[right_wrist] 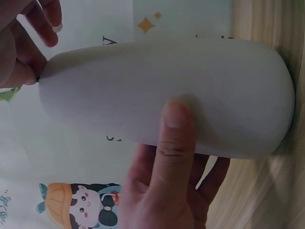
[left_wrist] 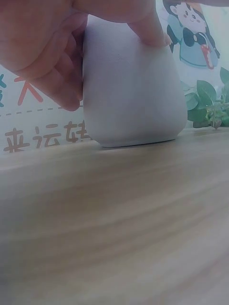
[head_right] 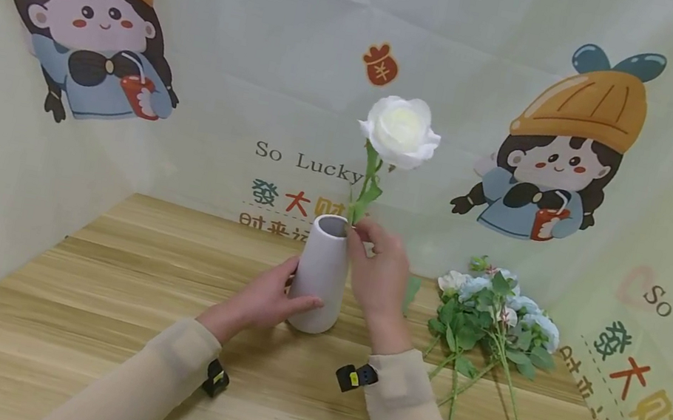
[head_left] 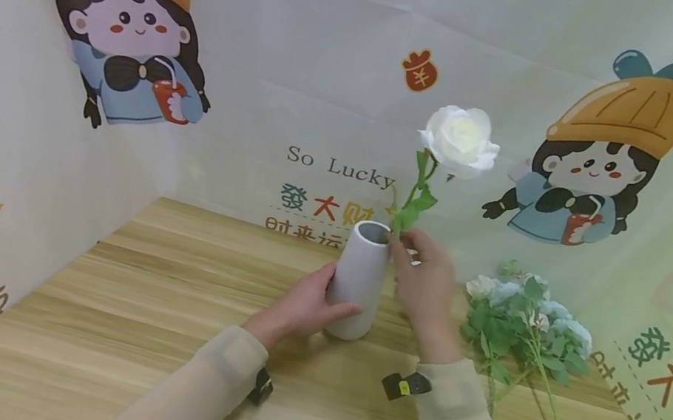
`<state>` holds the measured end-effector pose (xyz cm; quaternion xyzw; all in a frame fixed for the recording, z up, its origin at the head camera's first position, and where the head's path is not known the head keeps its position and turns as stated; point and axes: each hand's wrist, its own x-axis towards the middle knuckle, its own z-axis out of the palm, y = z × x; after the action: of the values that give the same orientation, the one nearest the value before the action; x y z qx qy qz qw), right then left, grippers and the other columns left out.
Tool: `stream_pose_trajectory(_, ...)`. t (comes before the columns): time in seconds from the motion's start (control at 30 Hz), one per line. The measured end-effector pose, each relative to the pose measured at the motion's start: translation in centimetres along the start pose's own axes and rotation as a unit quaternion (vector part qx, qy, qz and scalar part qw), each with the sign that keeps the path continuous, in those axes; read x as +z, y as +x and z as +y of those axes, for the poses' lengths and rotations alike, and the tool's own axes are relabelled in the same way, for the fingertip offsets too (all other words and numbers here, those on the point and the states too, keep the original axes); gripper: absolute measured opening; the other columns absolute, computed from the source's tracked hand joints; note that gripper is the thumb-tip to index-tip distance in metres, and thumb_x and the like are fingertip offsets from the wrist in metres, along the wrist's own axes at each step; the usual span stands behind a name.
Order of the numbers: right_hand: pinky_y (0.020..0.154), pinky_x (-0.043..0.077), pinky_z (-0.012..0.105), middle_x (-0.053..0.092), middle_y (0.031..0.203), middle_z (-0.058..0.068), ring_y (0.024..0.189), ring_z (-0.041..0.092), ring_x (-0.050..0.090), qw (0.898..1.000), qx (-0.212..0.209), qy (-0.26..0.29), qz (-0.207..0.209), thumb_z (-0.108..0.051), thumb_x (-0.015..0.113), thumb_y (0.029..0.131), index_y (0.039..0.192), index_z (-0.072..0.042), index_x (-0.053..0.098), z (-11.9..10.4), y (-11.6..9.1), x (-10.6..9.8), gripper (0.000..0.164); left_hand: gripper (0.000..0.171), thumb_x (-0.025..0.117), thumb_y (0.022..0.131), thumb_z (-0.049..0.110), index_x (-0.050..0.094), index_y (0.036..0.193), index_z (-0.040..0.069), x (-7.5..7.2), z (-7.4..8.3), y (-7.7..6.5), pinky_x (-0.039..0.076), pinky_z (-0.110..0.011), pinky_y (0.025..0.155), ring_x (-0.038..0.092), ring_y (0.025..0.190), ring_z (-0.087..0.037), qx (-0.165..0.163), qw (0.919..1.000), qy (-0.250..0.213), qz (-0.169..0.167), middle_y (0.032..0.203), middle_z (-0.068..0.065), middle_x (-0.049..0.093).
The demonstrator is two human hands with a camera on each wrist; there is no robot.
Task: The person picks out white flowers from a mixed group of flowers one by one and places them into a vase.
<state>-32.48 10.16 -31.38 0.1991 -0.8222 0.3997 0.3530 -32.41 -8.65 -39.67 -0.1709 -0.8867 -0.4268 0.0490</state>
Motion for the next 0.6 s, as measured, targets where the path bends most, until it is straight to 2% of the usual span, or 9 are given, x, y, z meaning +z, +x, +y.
stream_pose_trajectory(0.13, 0.078, 0.054, 0.046, 0.068, 0.107, 0.011, 0.098, 0.026, 0.057, 1.000, 0.002, -0.011, -0.024, -0.019, 0.068, 0.096, 0.109, -0.005, 0.073, -0.16, -0.06, -0.09, 0.020, 0.077, 0.074, 0.089, 0.043, 0.037, 0.145, 0.005, -0.04, 0.04, -0.01, 0.048, -0.045, 0.098, 0.052, 0.115, -0.021, 0.006, 1.0000, -0.004, 0.002, 0.132, -0.013, 0.053)
stream_pose_trajectory(0.27, 0.080, 0.055, 0.045, 0.066, 0.112, 0.010, 0.102, 0.024, 0.057, 1.000, 0.013, 0.014, -0.023, -0.016, 0.068, 0.096, 0.114, -0.007, 0.073, -0.26, -0.01, -0.23, 0.021, 0.078, 0.074, 0.089, 0.045, 0.037, 0.145, 0.005, -0.12, 0.05, 0.07, 0.047, -0.045, 0.099, 0.052, 0.115, -0.021, 0.001, 1.0000, 0.001, 0.000, 0.134, -0.013, 0.053)
stream_pose_trajectory(0.43, 0.081, 0.055, 0.042, 0.066, 0.111, 0.008, 0.101, 0.022, 0.057, 0.999, 0.019, 0.026, -0.030, -0.017, 0.069, 0.096, 0.112, -0.009, 0.074, -0.42, -0.08, -0.31, 0.018, 0.080, 0.074, 0.089, 0.044, 0.035, 0.148, 0.006, -0.11, 0.00, 0.16, 0.046, -0.046, 0.100, 0.050, 0.117, -0.021, -0.005, 1.0000, -0.003, -0.006, 0.137, -0.012, 0.051)
stream_pose_trajectory(0.6, 0.079, 0.053, 0.043, 0.066, 0.102, 0.007, 0.096, 0.020, 0.057, 0.999, -0.007, 0.038, -0.026, -0.015, 0.072, 0.092, 0.100, -0.005, 0.071, -0.49, -0.10, -0.13, 0.013, 0.077, 0.074, 0.089, 0.044, 0.037, 0.146, 0.008, -0.06, -0.03, 0.22, 0.046, -0.045, 0.100, 0.051, 0.117, -0.021, -0.010, 0.9999, -0.012, -0.005, 0.135, -0.012, 0.052)
